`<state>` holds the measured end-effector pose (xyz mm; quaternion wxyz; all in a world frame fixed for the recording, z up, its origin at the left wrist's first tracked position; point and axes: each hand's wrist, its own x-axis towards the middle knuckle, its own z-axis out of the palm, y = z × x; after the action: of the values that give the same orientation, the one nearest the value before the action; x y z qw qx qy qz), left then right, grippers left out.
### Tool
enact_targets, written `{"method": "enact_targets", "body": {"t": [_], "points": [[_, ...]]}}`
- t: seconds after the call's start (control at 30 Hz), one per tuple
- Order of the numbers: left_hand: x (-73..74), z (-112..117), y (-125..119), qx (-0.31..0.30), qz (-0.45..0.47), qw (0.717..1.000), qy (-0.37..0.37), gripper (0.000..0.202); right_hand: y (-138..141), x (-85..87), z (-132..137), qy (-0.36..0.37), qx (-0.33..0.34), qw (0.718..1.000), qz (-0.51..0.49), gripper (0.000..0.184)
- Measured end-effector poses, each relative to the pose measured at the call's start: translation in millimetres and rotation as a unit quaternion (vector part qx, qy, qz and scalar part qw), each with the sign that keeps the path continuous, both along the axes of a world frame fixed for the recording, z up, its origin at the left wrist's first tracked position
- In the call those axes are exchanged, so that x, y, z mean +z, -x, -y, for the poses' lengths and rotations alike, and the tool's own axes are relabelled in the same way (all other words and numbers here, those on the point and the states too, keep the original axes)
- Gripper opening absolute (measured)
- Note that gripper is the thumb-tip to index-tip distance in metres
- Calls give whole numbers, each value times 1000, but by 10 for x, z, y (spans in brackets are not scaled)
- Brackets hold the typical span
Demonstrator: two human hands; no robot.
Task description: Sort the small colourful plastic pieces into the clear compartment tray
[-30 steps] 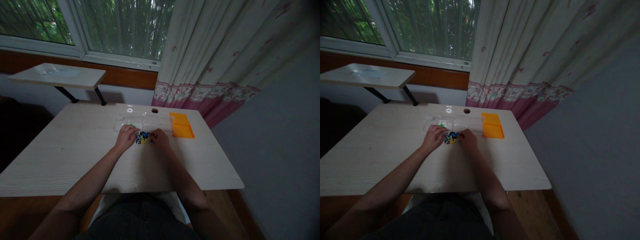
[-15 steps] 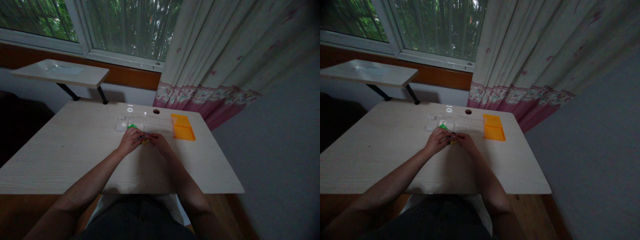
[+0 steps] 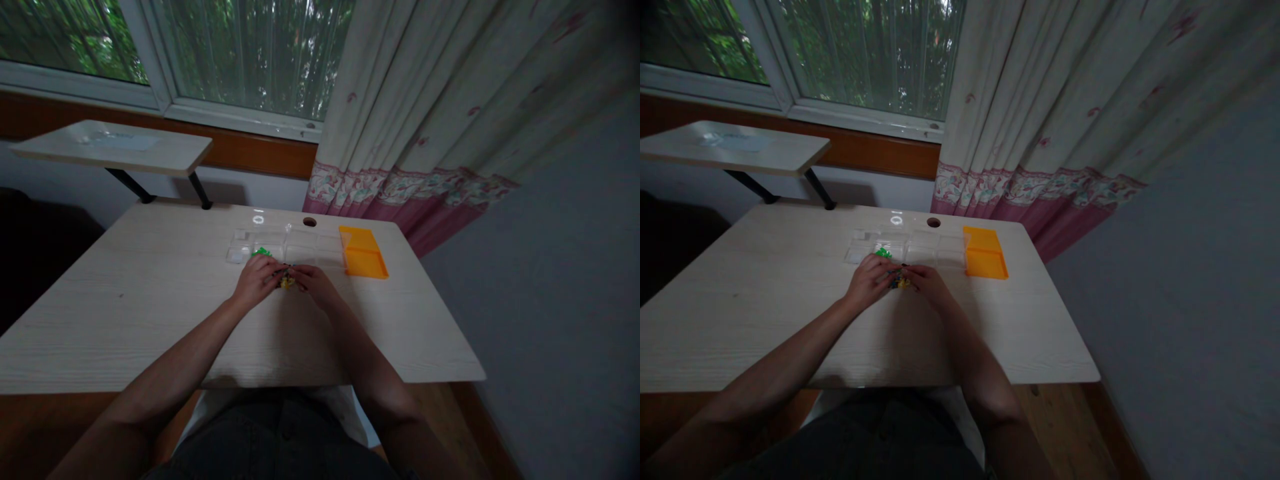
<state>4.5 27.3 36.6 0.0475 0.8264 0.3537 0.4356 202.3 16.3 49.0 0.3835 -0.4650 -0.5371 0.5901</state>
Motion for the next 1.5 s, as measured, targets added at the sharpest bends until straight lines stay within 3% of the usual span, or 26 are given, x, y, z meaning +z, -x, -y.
{"method": "enact_targets", "body": {"t": [0.17, 0.3, 0.37, 0.5, 0.67, 0.97, 1.5], "points": [[11, -3, -7, 3, 0, 1000, -9, 19, 9, -45, -7, -12, -1, 1000, 8, 43], [11, -32, 20, 22, 11, 1000, -14, 16, -51, -37, -59, -69, -35, 992, 97, 36], [8, -65, 59, 47, 14, 999, -10, 15, -139, -20, -97, -133, -86, 971, 180, 31], [-15, -154, 157, 107, 5, 994, 12, 17, -381, 28, -138, -211, -150, 896, 361, 21], [-69, -245, 242, 170, 2, 985, 42, 20, -568, 111, -114, -157, -48, 859, 485, 13], [-154, -307, 295, 204, -5, 977, 64, 21, -555, 97, -96, -113, -16, 830, 547, 20], [-202, -333, 336, 210, -1, 976, 51, 19, -454, -1, -100, -155, -30, 822, 547, 17]]}}
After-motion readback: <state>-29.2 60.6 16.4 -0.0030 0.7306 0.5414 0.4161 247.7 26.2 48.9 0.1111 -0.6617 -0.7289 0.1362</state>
